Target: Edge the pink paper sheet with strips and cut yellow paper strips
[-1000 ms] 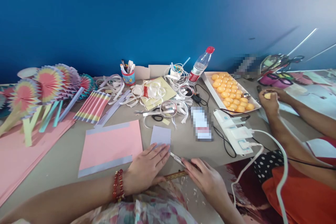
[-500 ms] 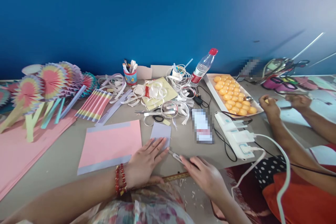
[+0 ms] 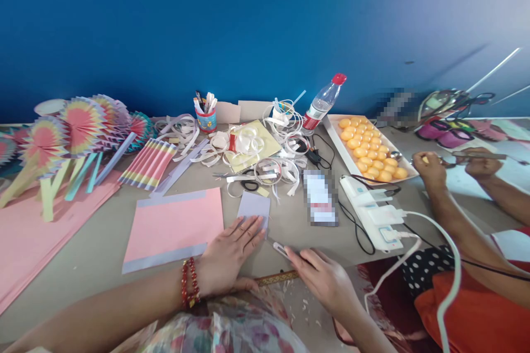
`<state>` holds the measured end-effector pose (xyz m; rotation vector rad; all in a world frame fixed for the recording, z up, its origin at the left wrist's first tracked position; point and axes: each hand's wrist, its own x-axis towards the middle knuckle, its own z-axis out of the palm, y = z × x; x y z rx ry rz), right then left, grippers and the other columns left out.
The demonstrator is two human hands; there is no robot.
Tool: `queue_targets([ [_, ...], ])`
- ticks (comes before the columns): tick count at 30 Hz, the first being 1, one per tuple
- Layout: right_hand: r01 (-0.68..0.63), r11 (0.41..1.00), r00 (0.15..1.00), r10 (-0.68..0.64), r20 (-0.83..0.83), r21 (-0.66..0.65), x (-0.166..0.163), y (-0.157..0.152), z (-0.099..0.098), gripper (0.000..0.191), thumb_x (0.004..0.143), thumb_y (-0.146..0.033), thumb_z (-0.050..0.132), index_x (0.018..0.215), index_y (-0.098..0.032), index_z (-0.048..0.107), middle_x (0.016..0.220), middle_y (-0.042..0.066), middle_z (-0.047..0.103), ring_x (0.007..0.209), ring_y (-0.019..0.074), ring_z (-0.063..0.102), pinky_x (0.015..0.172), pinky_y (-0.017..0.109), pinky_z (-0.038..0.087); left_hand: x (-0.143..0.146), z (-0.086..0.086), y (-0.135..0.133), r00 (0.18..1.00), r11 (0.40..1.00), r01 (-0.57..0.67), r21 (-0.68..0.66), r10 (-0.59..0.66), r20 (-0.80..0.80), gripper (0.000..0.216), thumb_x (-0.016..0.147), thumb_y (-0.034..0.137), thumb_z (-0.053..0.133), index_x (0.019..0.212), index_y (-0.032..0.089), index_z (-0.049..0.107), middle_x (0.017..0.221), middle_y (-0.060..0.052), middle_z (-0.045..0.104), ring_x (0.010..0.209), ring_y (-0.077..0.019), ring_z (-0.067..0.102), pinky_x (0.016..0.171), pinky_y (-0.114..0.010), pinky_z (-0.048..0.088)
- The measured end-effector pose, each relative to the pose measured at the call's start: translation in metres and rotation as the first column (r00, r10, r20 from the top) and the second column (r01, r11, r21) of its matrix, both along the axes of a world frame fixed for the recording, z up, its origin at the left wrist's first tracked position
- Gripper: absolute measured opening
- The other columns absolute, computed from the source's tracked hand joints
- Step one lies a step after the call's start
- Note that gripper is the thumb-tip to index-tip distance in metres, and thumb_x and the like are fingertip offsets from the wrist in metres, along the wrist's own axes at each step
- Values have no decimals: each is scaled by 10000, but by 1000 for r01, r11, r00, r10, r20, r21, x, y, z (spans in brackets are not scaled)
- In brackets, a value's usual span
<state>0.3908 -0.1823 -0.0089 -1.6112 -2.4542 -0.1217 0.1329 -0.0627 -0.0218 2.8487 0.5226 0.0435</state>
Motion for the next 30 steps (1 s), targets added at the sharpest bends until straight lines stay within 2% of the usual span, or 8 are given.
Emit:
queue_targets([
  [4, 19, 1000, 1000, -19, -1, 17, 0, -1, -3, 340, 987, -171, 468, 1285, -218, 624, 708, 5, 581, 655, 94, 573, 610, 197, 438, -1, 0, 0, 1000, 1000, 18, 4, -18, 21, 1063, 819, 827, 335, 1553, 88, 124, 1606, -179, 89, 1492, -307, 79, 1196, -452, -14],
  [12, 2, 999, 1000, -3, 28, 43, -4, -4, -5, 316, 987, -150, 458, 1233, -178, 654, 712, 15, 580, 651, 108, 565, 610, 214, 431, -2, -2, -1, 999, 1000, 14, 14, -14, 31, 1067, 816, 829, 341, 1557, 101, 98, 1607, -173, 101, 1492, -305, 84, 1197, -458, 18],
  [16, 16, 999, 1000, -15, -19, 35, -9, -2, -9, 314, 985, -188, 484, 1259, -179, 639, 733, 18, 586, 663, 110, 567, 605, 215, 423, -2, 0, 0, 1000, 1000, 11, 13, -11, 24, 1072, 814, 825, 357, 1555, 94, 103, 1607, -180, 91, 1490, -311, 84, 1196, -462, 14],
  [21, 28, 999, 999, -27, -47, 17, -15, -1, -8, 309, 981, -195, 498, 1254, -174, 643, 740, 19, 588, 668, 103, 572, 613, 201, 422, -2, 4, 2, 999, 1000, 19, -18, -19, 31, 1063, 818, 830, 324, 1556, 101, 95, 1606, -180, 99, 1490, -302, 93, 1198, -456, 19],
  [27, 44, 999, 998, -44, -51, 7, -21, 2, -3, 317, 1002, -200, 446, 1249, -185, 644, 740, 18, 605, 658, 100, 578, 606, 201, 426, -1, 0, 1, 999, 998, 19, -60, -17, 30, 1074, 800, 830, 380, 1552, 99, 144, 1602, -187, 108, 1487, -318, 105, 1199, -469, 35],
  [30, 47, 999, 997, -48, -62, -7, -22, 4, -1, 325, 1006, -209, 428, 1246, -187, 647, 747, 24, 607, 664, 104, 584, 607, 204, 435, -5, 6, 7, 997, 994, 39, -102, -31, 76, 1017, 848, 784, 378, 1555, 101, 118, 1600, -182, 124, 1486, -307, 128, 1204, -455, 66],
])
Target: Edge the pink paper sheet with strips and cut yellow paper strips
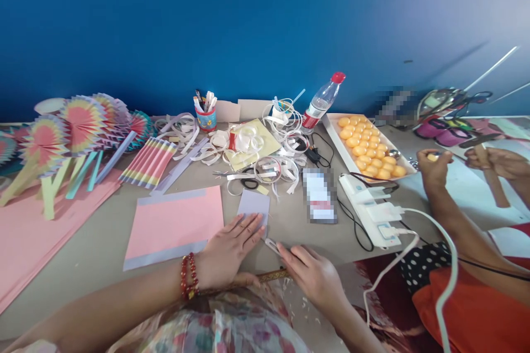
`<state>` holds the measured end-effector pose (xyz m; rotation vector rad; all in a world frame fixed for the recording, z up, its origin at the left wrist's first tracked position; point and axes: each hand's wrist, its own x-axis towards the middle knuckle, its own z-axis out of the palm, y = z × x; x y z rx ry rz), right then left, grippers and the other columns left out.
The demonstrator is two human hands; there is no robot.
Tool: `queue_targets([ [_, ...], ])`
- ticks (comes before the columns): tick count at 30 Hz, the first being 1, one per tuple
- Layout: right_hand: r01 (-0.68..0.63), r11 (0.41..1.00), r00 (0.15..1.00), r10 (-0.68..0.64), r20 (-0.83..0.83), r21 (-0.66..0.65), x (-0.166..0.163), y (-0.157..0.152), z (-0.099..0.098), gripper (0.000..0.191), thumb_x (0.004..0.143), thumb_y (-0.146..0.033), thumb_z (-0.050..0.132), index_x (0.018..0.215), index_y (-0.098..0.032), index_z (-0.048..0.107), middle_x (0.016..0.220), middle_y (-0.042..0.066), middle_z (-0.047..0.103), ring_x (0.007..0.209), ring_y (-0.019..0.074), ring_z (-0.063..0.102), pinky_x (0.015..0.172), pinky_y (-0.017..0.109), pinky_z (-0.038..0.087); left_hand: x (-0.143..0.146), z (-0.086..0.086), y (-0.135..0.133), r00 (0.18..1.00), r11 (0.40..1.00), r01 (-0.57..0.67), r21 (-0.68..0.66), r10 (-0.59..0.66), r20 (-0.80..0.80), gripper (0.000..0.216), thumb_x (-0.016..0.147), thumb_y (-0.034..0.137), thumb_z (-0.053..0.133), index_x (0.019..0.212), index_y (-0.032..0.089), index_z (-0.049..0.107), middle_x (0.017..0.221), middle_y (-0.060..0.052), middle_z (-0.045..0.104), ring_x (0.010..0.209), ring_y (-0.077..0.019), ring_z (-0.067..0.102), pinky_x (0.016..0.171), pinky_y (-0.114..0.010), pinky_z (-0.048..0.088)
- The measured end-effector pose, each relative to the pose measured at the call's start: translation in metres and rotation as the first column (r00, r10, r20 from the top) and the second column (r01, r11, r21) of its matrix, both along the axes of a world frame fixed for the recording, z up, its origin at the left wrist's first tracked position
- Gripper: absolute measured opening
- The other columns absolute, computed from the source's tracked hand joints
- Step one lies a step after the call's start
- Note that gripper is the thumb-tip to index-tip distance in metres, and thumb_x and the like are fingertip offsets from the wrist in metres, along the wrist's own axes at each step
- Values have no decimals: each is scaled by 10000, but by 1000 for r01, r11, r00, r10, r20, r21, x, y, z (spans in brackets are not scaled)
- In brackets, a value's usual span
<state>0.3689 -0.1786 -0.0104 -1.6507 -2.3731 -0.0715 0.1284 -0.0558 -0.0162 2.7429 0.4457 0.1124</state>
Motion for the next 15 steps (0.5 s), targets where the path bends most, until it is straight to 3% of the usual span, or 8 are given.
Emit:
queue_targets([
  [4, -9, 1000, 1000, 9, -7, -13, 1, 1, 2, 332, 1016, -218, 402, 1227, -155, 650, 741, 30, 597, 664, 113, 581, 607, 211, 434, -5, 19, 25, 999, 999, 10, -39, -9, 36, 706, 1009, 489, 372, 1556, 120, 122, 1602, -121, 189, 1487, -221, 159, 1210, -358, 125],
  [6, -6, 1000, 1000, 6, -17, -29, 1, 0, 2, 334, 1018, -216, 394, 1233, -155, 642, 756, 34, 604, 680, 118, 584, 618, 210, 433, -3, 28, 42, 998, 998, 63, -12, -62, 22, 512, 1022, 263, 348, 1523, 179, 280, 1588, -73, 261, 1479, -206, 194, 1217, -394, 80],
  [8, 0, 999, 999, -2, -37, -46, 2, 0, 2, 324, 1016, -218, 406, 1234, -160, 639, 780, 39, 614, 702, 123, 591, 636, 210, 434, 0, 32, 57, 994, 994, 105, -9, -105, -7, 496, 971, 144, 371, 1464, 199, 406, 1582, -68, 278, 1472, -229, 218, 1215, -443, 63],
  [12, 6, 998, 998, -11, -69, -61, 1, -1, 2, 316, 1009, -219, 424, 1229, -155, 642, 808, 47, 620, 719, 127, 596, 662, 212, 448, 1, 29, 73, 998, 986, 51, -161, -57, -31, 555, 912, 78, 366, 1459, 158, 410, 1550, -109, 345, 1445, -245, 289, 1203, -476, 141],
  [15, 19, 999, 998, -22, -64, -48, 1, 0, 2, 318, 1010, -231, 420, 1223, -168, 647, 791, 41, 619, 702, 123, 595, 644, 207, 443, -10, 26, 68, 995, 913, 0, -408, 40, 91, 555, 966, 153, 332, 1517, 197, 294, 1574, -70, 302, 1460, -203, 248, 1208, -429, 171],
])
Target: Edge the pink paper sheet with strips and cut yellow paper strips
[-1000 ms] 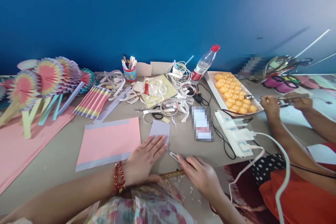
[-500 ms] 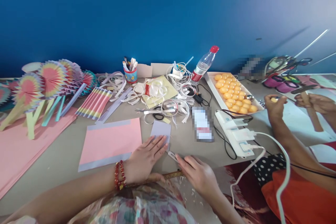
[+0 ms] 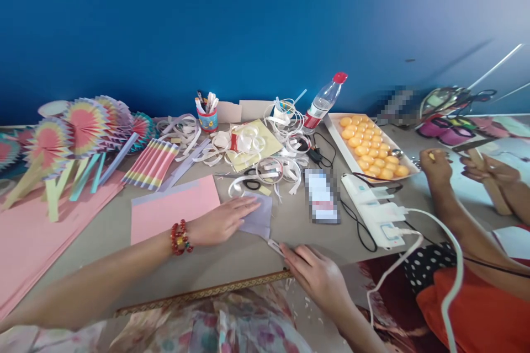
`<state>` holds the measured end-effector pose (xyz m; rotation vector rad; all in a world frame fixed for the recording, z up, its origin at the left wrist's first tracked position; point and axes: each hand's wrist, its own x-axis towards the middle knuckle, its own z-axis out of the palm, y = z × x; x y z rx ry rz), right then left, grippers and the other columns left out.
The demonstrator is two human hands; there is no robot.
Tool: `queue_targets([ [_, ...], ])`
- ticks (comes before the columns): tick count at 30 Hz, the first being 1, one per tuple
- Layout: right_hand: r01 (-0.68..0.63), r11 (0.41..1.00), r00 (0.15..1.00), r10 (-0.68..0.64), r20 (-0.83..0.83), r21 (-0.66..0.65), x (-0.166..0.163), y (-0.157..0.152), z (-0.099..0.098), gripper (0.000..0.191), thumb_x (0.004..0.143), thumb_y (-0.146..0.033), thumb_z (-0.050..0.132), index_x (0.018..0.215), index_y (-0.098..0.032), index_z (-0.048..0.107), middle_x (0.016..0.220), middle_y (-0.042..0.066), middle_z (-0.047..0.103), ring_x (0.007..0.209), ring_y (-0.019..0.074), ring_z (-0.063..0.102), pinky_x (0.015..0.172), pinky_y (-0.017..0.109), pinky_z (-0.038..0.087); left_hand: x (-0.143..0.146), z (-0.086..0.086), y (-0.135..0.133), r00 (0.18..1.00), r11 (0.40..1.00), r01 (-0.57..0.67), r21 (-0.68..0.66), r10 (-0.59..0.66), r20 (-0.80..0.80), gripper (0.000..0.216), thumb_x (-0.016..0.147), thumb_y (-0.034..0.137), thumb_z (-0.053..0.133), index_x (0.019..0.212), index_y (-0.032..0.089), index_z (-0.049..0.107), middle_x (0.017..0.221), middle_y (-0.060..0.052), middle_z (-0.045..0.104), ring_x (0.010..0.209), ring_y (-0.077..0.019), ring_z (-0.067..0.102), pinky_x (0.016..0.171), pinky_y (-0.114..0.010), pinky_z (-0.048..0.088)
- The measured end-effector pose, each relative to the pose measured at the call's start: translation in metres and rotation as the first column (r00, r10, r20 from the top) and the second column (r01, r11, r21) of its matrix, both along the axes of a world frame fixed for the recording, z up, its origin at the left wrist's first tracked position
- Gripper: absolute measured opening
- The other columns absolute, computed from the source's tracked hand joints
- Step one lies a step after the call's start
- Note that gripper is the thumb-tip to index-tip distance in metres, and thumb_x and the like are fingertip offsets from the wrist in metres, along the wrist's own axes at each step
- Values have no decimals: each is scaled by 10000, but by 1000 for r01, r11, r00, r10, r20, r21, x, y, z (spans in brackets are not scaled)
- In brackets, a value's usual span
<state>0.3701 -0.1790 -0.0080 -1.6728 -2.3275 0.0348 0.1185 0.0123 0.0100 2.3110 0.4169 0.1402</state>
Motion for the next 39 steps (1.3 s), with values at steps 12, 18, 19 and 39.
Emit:
queue_targets([
  [12, -12, 1000, 1000, 12, -16, -5, 3, 2, 0, 347, 1019, -244, 386, 1243, -186, 646, 805, 41, 615, 685, 113, 610, 627, 216, 446, -23, -25, -18, 608, 357, -49, -933, 752, 256, 459, 867, 272, 426, 1291, 148, 551, 1224, -139, 648, 1228, -283, 541, 1111, -520, 296],
  [18, -13, 1000, 1000, 13, -8, -14, 3, 0, 0, 357, 1028, -254, 370, 1256, -183, 636, 805, 42, 609, 684, 111, 608, 630, 214, 446, -25, -22, -24, 650, 448, -99, -889, 705, 283, 486, 845, 259, 440, 1307, 143, 531, 1223, -145, 641, 1244, -303, 523, 1106, -527, 284],
  [19, -10, 1000, 1000, 10, -5, -17, 3, 0, 0, 359, 1028, -254, 367, 1254, -184, 637, 806, 42, 609, 679, 111, 607, 625, 214, 444, -25, -20, -25, 680, 507, -91, -857, 660, 318, 501, 848, 277, 443, 1322, 137, 524, 1246, -152, 628, 1265, -315, 501, 1114, -531, 265],
  [39, 20, 989, 997, -30, -67, -144, 12, 2, 31, 360, 1032, -343, 345, 1206, -230, 640, 937, 64, 676, 719, 131, 674, 619, 221, 500, -40, -5, -25, 924, 947, -100, -306, 202, 325, 607, 1011, 513, 229, 1526, 193, 236, 1519, -126, 378, 1412, -294, 306, 1184, -497, 181],
])
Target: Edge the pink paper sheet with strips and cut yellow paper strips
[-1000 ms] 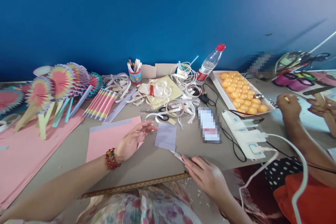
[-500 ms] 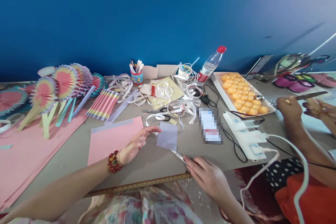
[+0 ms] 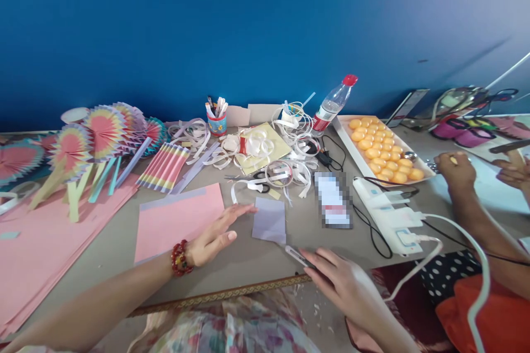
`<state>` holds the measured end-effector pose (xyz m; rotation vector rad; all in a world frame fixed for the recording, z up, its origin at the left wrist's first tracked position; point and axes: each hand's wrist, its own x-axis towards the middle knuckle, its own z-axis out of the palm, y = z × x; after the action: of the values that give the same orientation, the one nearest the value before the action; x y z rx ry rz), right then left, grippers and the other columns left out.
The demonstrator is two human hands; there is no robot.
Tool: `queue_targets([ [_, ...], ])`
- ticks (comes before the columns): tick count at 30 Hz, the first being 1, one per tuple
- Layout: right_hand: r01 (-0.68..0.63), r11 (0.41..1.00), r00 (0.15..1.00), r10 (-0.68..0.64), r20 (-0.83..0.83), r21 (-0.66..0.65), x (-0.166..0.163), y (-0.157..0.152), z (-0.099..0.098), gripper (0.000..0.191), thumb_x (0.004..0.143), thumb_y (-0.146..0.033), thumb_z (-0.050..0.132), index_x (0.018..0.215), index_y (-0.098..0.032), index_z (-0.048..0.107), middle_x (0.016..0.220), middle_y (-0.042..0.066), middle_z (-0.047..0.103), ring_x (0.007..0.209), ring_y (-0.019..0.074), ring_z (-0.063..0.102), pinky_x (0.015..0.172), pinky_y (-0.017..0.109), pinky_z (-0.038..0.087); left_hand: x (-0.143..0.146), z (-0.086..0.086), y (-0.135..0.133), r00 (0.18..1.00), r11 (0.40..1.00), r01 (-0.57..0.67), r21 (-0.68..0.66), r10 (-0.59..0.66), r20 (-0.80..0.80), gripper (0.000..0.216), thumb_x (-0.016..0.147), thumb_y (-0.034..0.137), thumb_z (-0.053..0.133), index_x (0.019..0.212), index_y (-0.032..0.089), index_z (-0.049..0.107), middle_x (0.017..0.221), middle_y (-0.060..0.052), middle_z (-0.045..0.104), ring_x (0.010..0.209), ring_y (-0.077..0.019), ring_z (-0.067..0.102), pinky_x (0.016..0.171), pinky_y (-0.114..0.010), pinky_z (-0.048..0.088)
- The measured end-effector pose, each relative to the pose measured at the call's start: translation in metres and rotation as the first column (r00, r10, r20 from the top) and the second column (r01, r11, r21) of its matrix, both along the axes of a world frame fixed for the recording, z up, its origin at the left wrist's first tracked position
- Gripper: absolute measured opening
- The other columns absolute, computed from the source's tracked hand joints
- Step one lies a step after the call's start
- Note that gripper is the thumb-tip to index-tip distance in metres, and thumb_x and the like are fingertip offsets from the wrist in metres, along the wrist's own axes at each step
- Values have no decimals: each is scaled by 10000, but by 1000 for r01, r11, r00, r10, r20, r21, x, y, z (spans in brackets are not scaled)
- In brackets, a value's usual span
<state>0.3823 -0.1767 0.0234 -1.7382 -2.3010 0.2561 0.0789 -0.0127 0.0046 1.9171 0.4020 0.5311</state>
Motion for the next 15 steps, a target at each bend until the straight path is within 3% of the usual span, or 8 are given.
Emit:
queue_targets([
  [6, 11, 999, 1000, -12, -22, -48, 0, 4, 3, 338, 1014, -349, 381, 1151, -245, 672, 968, 66, 695, 723, 137, 688, 625, 212, 517, 4, 6, 0, 960, 935, 232, 270, -174, -221, 626, 1010, 536, 223, 1550, 228, 149, 1387, -75, 558, 1393, -270, 327, 1190, -532, -77],
  [11, 47, 970, 988, -81, -132, -237, 33, -2, 13, 259, 975, -367, 472, 1092, -276, 685, 994, 47, 708, 822, 167, 690, 712, 230, 529, 7, 4, 1, 951, 914, 237, 329, -150, -270, 678, 1002, 574, 185, 1557, 193, 102, 1341, -90, 592, 1373, -267, 353, 1190, -541, -67],
  [13, 118, 932, 967, -187, -175, -341, 51, -5, 21, 235, 945, -396, 518, 1049, -258, 678, 1003, 52, 705, 858, 185, 681, 746, 245, 530, 7, 3, 2, 954, 911, 241, 334, -160, -252, 673, 1005, 572, 182, 1556, 196, 95, 1328, -88, 600, 1372, -265, 352, 1190, -554, -57],
  [15, 210, 918, 918, -303, -255, -336, 60, -6, 26, 260, 929, -439, 528, 1052, -241, 644, 993, 59, 697, 876, 196, 669, 759, 255, 527, 7, 2, 3, 955, 902, 251, 350, -173, -239, 663, 1007, 567, 197, 1553, 204, 102, 1323, -88, 602, 1373, -268, 351, 1187, -563, -58],
])
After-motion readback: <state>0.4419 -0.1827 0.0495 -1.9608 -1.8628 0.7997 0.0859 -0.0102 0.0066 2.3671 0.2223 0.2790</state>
